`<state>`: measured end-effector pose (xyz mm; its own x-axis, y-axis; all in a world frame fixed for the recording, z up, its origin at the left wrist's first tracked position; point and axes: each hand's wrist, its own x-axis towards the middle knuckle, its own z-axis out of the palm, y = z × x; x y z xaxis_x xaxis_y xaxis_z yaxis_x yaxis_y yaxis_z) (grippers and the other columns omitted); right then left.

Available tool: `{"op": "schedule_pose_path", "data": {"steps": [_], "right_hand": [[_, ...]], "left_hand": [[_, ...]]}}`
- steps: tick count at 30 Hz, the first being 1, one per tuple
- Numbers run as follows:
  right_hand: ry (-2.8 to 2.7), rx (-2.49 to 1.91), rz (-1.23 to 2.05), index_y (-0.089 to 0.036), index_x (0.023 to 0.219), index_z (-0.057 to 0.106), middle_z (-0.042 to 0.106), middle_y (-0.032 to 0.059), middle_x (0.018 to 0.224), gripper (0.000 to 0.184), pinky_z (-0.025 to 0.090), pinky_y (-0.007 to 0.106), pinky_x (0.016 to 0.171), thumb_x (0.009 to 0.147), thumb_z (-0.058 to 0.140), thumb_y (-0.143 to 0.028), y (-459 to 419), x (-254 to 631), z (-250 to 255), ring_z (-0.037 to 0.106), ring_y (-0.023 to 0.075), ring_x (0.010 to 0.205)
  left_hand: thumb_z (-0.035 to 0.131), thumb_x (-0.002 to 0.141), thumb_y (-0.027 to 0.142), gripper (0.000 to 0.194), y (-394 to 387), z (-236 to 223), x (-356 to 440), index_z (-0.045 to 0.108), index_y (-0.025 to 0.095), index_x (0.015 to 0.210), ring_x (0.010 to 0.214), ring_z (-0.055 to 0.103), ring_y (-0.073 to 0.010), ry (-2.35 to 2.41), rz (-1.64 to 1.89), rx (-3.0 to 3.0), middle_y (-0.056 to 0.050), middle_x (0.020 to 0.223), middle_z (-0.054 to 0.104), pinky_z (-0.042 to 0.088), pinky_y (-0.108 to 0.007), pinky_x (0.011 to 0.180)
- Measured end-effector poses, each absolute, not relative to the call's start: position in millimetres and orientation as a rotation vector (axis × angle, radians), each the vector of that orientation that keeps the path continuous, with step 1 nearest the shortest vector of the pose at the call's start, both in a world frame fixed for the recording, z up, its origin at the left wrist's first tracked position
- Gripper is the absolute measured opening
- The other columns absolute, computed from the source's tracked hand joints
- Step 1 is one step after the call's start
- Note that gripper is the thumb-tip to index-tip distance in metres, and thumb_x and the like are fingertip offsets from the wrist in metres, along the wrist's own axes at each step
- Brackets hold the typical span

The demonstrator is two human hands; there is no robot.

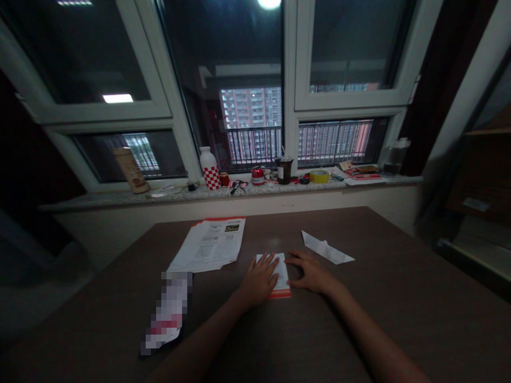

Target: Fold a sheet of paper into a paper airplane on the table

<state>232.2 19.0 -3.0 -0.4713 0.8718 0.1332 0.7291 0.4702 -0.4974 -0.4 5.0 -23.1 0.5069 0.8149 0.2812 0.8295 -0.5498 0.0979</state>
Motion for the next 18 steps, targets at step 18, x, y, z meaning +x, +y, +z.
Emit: {"op": "schedule_pose_path", "data": {"steps": [18], "right_hand": [[-2.474, -1.303, 0.674, -0.03, 0.145, 0.037, 0.022, 0.0086, 0.157, 0.095, 0.003, 0.052, 0.117, 0.062, 0.074, -0.059, 8.6, 235.7, 4.3, 0.012, 0.0321, 0.145]], "left_hand": [[0.026, 0.099, 0.043, 0.05, 5.5, -22.3, -0.6, 0.034, 0.025, 0.145, 0.142, 0.026, -0.0255, -1.474, -0.43, -2.68, -0.004, 0.154, 0.032, 0.023, -0.054, 0.114]]}}
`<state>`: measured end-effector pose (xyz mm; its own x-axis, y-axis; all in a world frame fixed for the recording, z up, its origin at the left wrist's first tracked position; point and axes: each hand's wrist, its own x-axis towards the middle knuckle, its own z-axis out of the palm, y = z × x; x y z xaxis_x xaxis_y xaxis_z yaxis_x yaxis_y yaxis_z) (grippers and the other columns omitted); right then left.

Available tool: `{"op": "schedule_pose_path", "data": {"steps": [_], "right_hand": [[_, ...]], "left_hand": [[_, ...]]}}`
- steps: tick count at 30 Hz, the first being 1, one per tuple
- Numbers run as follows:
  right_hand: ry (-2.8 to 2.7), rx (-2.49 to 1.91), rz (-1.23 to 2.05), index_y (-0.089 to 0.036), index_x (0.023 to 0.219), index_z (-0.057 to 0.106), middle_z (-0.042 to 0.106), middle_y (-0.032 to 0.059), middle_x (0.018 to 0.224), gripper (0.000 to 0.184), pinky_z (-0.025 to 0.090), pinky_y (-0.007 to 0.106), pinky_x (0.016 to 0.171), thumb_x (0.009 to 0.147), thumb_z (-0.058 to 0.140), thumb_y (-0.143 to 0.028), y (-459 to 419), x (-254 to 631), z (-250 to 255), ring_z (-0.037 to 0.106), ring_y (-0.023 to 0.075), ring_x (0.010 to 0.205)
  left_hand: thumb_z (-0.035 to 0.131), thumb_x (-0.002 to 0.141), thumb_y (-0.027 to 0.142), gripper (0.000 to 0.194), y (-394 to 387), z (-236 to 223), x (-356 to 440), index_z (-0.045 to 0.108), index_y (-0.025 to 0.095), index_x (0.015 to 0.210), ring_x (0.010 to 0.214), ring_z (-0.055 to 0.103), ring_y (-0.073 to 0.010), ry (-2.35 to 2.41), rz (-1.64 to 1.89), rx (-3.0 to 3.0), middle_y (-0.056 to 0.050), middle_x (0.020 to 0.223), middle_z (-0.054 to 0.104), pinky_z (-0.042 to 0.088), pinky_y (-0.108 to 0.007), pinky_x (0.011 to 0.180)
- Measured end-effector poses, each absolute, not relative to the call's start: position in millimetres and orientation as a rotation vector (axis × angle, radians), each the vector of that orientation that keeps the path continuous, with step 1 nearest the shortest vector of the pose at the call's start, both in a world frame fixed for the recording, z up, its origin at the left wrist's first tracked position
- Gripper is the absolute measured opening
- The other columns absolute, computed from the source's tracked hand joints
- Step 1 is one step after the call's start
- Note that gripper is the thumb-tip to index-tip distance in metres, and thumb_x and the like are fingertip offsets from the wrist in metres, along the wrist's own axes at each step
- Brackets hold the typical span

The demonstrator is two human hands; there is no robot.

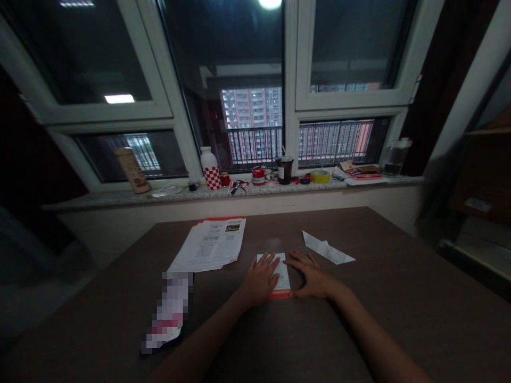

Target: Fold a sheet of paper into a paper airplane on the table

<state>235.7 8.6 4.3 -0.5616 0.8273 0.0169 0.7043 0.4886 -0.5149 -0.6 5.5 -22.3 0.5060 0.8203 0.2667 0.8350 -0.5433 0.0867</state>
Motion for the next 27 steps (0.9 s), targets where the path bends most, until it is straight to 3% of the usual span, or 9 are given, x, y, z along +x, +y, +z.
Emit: {"op": "schedule_pose_path", "data": {"steps": [9, 16, 20, 27], "right_hand": [[-2.389, -1.276, 0.667, -0.032, 0.133, 0.053, 0.032, 0.0093, 0.153, 0.079, 0.009, 0.055, 0.116, 0.063, 0.076, -0.06, 7.4, 236.6, 1.5, 0.021, 0.0332, 0.143], [-2.27, -1.167, 0.632, -0.031, 0.104, 0.073, 0.05, 0.0052, 0.14, 0.027, 0.022, 0.05, 0.114, 0.085, 0.06, -0.047, 16.0, 236.5, -9.4, 0.034, 0.0284, 0.137], [-2.255, -1.114, 0.678, -0.029, 0.088, 0.077, 0.054, 0.0052, 0.136, 0.026, 0.024, 0.05, 0.112, 0.082, 0.063, -0.051, 18.0, 236.9, -10.0, 0.035, 0.03, 0.136], [-2.288, -1.076, 0.791, -0.028, 0.088, 0.078, 0.051, 0.0053, 0.14, 0.026, 0.024, 0.049, 0.112, 0.079, 0.067, -0.049, 17.0, 240.5, -1.8, 0.037, 0.0305, 0.133]], "left_hand": [[0.026, 0.099, 0.045, 0.051, 5.3, -23.4, -0.6, 0.034, 0.026, 0.145, 0.142, 0.026, -0.0256, -1.487, -0.442, -2.685, -0.004, 0.154, 0.032, 0.023, -0.053, 0.114], [0.026, 0.099, 0.045, 0.051, 6.7, -24.3, -0.8, 0.033, 0.026, 0.146, 0.142, 0.024, -0.0262, -1.468, -0.427, -2.688, -0.004, 0.154, 0.031, 0.022, -0.054, 0.114], [0.026, 0.099, 0.045, 0.051, 6.2, -23.7, -0.2, 0.033, 0.026, 0.146, 0.142, 0.025, -0.026, -1.471, -0.429, -2.687, -0.004, 0.154, 0.031, 0.022, -0.054, 0.114], [0.028, 0.098, 0.043, 0.05, 5.6, -22.2, 0.1, 0.035, 0.025, 0.145, 0.142, 0.026, -0.0257, -1.48, -0.432, -2.696, -0.005, 0.154, 0.033, 0.023, -0.054, 0.114]]}}
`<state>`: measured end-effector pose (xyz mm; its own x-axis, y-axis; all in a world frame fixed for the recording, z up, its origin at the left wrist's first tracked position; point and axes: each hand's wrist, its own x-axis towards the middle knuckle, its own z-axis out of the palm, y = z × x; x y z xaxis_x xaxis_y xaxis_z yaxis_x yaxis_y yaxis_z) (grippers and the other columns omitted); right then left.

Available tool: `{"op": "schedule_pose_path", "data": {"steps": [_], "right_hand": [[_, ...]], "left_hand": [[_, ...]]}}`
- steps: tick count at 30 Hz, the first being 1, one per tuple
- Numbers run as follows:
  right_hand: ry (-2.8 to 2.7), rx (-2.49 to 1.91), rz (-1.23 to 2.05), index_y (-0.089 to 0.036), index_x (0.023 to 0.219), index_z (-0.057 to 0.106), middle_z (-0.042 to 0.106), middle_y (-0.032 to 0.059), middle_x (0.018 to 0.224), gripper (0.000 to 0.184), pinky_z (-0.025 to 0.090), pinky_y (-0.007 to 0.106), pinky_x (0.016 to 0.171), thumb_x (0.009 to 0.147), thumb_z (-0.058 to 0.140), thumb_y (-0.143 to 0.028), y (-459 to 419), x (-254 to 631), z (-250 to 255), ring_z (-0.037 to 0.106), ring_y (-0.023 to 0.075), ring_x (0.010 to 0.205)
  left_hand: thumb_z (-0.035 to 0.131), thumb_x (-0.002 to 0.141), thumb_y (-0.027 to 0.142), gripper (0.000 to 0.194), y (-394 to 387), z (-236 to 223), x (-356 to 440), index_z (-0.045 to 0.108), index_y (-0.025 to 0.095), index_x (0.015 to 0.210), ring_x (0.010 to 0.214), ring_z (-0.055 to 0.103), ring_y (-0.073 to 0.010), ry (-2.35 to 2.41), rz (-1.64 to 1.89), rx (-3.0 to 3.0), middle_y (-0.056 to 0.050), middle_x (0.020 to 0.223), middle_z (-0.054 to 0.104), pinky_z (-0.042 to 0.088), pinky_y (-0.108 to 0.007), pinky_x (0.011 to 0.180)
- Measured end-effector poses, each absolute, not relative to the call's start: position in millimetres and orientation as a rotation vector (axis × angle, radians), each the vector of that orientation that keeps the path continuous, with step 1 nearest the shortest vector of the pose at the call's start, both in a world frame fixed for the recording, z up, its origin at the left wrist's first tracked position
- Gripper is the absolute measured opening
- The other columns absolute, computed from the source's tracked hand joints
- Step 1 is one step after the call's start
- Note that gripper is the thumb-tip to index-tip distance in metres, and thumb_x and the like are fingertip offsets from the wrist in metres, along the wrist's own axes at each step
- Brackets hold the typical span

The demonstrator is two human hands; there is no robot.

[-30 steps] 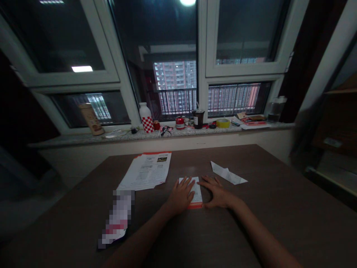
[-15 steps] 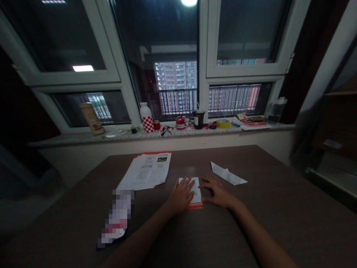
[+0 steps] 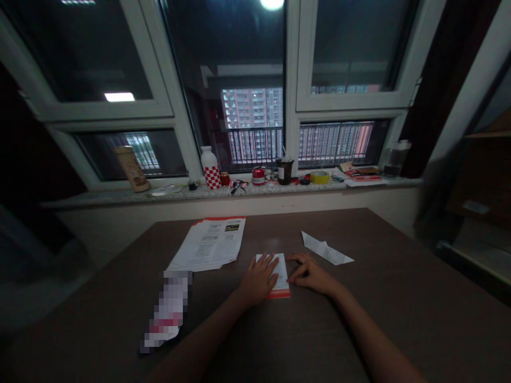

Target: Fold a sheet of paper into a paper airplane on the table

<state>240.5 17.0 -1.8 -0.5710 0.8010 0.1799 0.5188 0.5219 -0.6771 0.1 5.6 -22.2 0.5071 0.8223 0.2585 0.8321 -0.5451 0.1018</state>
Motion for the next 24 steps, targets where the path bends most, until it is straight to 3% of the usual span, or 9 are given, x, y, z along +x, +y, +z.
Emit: {"op": "schedule_pose_path", "data": {"steps": [24], "right_hand": [[-2.243, -1.207, 0.539, -0.03, 0.1, 0.075, 0.059, 0.0064, 0.127, 0.029, 0.037, 0.042, 0.105, 0.089, 0.055, -0.047, 26.2, 232.1, -8.8, 0.053, 0.0254, 0.118]], "left_hand": [[0.026, 0.099, 0.044, 0.05, 4.8, -21.1, 0.6, 0.034, 0.026, 0.145, 0.142, 0.025, -0.0255, -1.488, -0.426, -2.7, -0.004, 0.154, 0.032, 0.022, -0.053, 0.114]]}}
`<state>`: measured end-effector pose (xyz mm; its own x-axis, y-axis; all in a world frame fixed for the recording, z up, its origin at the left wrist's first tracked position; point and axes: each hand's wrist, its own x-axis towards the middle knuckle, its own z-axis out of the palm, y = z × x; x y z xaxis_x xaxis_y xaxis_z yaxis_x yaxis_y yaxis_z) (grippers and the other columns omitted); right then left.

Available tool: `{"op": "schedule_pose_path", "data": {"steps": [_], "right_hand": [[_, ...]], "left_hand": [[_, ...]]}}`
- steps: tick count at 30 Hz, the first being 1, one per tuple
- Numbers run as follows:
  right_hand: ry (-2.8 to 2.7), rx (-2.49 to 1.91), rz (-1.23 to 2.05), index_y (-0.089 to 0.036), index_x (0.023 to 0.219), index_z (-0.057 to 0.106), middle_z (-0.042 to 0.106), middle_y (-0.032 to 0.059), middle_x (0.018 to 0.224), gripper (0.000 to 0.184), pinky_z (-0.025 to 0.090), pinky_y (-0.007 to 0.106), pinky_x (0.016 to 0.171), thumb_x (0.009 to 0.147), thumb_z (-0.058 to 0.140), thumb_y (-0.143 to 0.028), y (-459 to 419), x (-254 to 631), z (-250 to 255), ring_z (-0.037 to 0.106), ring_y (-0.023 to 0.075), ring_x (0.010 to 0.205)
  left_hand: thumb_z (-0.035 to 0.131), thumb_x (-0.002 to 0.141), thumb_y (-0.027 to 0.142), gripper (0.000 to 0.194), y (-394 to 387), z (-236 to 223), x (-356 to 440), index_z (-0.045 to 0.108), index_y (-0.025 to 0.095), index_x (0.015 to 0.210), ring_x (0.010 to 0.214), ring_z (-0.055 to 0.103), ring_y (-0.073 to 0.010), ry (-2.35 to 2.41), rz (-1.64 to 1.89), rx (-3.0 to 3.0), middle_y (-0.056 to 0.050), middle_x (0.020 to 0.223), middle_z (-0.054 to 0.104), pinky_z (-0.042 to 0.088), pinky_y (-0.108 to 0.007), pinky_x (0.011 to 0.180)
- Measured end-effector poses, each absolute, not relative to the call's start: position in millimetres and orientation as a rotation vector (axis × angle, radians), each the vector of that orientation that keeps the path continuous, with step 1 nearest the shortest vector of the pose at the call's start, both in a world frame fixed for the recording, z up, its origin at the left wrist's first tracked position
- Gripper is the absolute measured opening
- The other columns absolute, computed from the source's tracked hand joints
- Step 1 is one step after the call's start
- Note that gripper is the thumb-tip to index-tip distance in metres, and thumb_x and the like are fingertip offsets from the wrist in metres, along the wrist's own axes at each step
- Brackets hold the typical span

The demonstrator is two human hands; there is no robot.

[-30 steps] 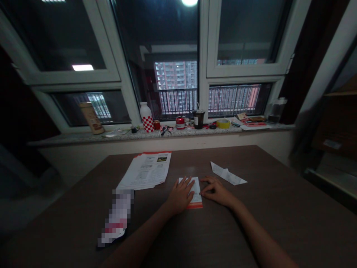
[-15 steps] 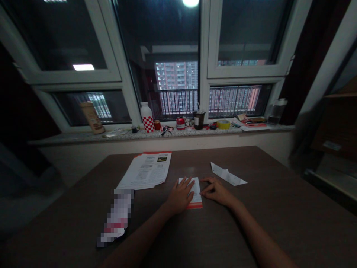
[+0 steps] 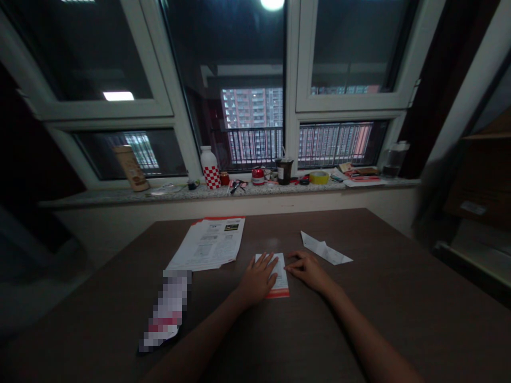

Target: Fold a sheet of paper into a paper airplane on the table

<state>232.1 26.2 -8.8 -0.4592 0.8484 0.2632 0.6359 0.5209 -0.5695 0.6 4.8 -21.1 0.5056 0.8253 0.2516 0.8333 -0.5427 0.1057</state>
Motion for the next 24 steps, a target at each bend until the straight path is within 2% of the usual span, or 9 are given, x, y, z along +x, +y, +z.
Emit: {"op": "schedule_pose_path", "data": {"steps": [6, 17, 24], "right_hand": [[-2.221, -1.27, 0.449, -0.03, 0.103, 0.074, 0.059, 0.0068, 0.127, 0.029, 0.04, 0.041, 0.102, 0.09, 0.053, -0.046, 34.2, 230.2, -15.3, 0.054, 0.025, 0.116], [-2.218, -1.355, 0.232, -0.033, 0.115, 0.069, 0.059, 0.0068, 0.124, 0.028, 0.04, 0.04, 0.102, 0.092, 0.052, -0.037, 39.3, 223.2, -18.1, 0.054, 0.0243, 0.114], [-2.224, -1.423, 0.203, -0.032, 0.121, 0.065, 0.057, 0.0076, 0.124, 0.033, 0.04, 0.041, 0.102, 0.092, 0.049, -0.037, 41.0, 219.7, -21.3, 0.052, 0.0252, 0.115]], "left_hand": [[0.027, 0.099, 0.044, 0.05, 5.1, -21.8, -0.2, 0.034, 0.026, 0.145, 0.142, 0.024, -0.0258, -1.468, -0.443, -2.7, -0.005, 0.154, 0.032, 0.021, -0.053, 0.115], [0.026, 0.099, 0.044, 0.05, 5.6, -24.1, 0.2, 0.033, 0.026, 0.146, 0.142, 0.024, -0.0259, -1.474, -0.445, -2.705, -0.004, 0.154, 0.032, 0.021, -0.054, 0.115], [0.026, 0.099, 0.043, 0.051, 5.6, -22.6, 1.0, 0.032, 0.027, 0.146, 0.143, 0.022, -0.0261, -1.491, -0.397, -2.705, -0.004, 0.155, 0.031, 0.021, -0.054, 0.115]]}}
